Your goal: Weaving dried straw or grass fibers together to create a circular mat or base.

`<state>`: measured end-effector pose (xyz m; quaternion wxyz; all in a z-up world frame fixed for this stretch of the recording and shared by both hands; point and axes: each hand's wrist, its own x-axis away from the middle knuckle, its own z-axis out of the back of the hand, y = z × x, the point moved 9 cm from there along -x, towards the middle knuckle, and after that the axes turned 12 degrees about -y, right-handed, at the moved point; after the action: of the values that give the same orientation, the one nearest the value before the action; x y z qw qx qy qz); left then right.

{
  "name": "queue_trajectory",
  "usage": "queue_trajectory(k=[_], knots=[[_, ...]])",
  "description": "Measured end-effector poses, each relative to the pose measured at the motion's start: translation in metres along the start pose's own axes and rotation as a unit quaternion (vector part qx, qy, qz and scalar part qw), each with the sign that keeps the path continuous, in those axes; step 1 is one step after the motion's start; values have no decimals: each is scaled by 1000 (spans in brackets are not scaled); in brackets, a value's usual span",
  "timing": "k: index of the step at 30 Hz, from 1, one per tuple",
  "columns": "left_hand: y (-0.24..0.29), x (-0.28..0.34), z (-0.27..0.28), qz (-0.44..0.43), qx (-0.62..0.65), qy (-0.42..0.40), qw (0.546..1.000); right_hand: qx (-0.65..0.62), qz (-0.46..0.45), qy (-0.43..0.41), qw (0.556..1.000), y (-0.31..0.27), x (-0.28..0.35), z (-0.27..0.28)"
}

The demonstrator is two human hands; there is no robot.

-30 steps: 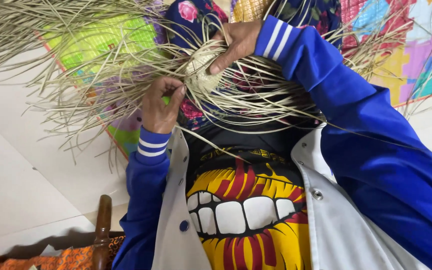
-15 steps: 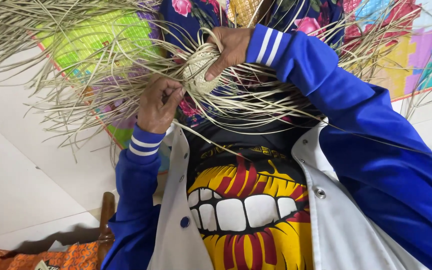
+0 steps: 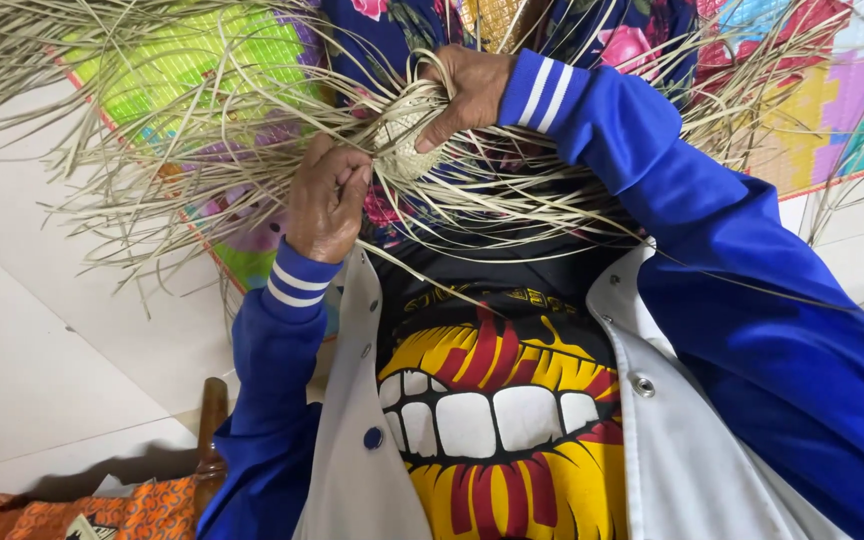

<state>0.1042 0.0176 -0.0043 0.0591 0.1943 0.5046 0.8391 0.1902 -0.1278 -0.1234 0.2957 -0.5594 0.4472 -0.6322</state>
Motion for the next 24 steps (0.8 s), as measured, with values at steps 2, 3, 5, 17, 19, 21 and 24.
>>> queue_trajectory(k=[2, 3, 5, 17, 19, 21, 24], knots=[[0, 0, -1, -2, -6, 1, 1000, -10, 26, -12, 1000, -5, 0, -1], [0, 0, -1, -3, -12, 2, 1000, -19, 52, -25, 998, -10, 1, -3], [1, 0, 1, -3, -13, 4, 1000, -3, 38, -14, 999, -9, 1, -1], [-5, 2, 8, -9, -56, 45, 997, 48, -15, -92, 995, -31, 16, 6], [-5, 1, 8, -14, -66, 44, 997, 45, -1, -95, 994, -33, 15, 5], [-8, 1, 7, -5, -66, 44, 997, 38, 26, -99, 994, -41, 17, 1], [-10, 0, 7, 1, -56, 42, 998, 41, 36, -89, 995, -37, 14, 2]])
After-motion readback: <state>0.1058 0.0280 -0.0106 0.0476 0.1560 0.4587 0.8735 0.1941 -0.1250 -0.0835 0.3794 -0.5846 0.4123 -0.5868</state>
